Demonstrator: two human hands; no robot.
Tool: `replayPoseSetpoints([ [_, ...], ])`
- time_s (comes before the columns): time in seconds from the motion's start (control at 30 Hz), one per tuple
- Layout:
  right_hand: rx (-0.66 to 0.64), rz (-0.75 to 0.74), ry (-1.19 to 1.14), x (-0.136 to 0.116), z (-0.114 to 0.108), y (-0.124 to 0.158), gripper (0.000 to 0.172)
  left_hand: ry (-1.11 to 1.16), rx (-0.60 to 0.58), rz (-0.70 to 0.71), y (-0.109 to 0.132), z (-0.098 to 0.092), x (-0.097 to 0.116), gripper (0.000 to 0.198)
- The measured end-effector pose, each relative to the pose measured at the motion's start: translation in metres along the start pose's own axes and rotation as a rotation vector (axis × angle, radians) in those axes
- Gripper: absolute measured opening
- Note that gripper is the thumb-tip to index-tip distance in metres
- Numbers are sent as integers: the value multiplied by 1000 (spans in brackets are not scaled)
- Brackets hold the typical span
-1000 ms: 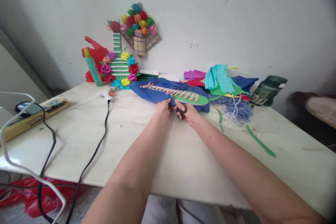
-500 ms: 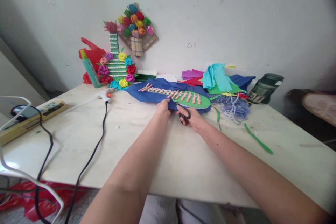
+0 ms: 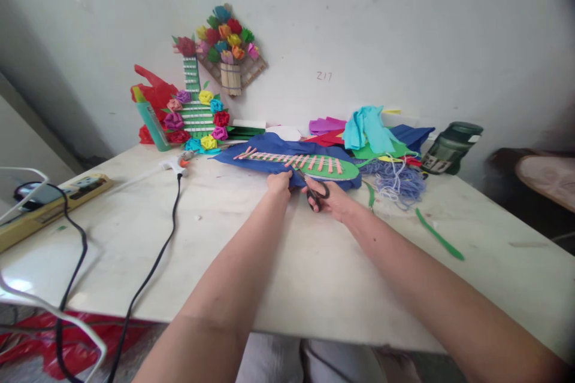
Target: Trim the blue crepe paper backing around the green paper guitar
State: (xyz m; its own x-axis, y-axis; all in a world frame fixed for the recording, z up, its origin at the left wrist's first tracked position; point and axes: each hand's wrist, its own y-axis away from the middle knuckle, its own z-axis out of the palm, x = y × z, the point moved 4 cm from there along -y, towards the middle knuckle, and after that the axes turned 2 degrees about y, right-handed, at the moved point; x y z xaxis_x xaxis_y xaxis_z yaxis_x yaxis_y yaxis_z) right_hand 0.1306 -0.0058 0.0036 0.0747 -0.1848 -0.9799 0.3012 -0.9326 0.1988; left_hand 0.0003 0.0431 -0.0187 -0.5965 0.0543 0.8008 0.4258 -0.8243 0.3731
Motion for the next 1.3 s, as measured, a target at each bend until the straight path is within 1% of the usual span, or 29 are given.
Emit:
replayPoseSetpoints([
  [0.27, -44, 5, -2, -1, 0, -5, 46, 12, -16, -42, 3, 0, 2, 19],
  [0.43, 8, -7, 41, -4, 5, -2, 42, 9, -10, -70, 3, -1, 3, 20],
  [0.53, 44, -6, 82, -7, 8, -1, 39, 7, -38, -77, 0, -1, 1, 18],
  [0.67, 31, -11, 69, -9, 9, -5, 40, -8, -59, -77, -4, -1, -1, 19],
  [0.87, 28, 13, 14, -4, 5, -5, 47, -22, -10, -89, 0, -1, 2, 27],
  [1.03, 39, -17, 2, -2, 7, -3, 47, -11, -10, -109, 4, -1, 4, 25],
  [1.3, 75, -62, 19, 4, 4, -8, 44, -20, -21, -112, 5, 0, 5, 30],
])
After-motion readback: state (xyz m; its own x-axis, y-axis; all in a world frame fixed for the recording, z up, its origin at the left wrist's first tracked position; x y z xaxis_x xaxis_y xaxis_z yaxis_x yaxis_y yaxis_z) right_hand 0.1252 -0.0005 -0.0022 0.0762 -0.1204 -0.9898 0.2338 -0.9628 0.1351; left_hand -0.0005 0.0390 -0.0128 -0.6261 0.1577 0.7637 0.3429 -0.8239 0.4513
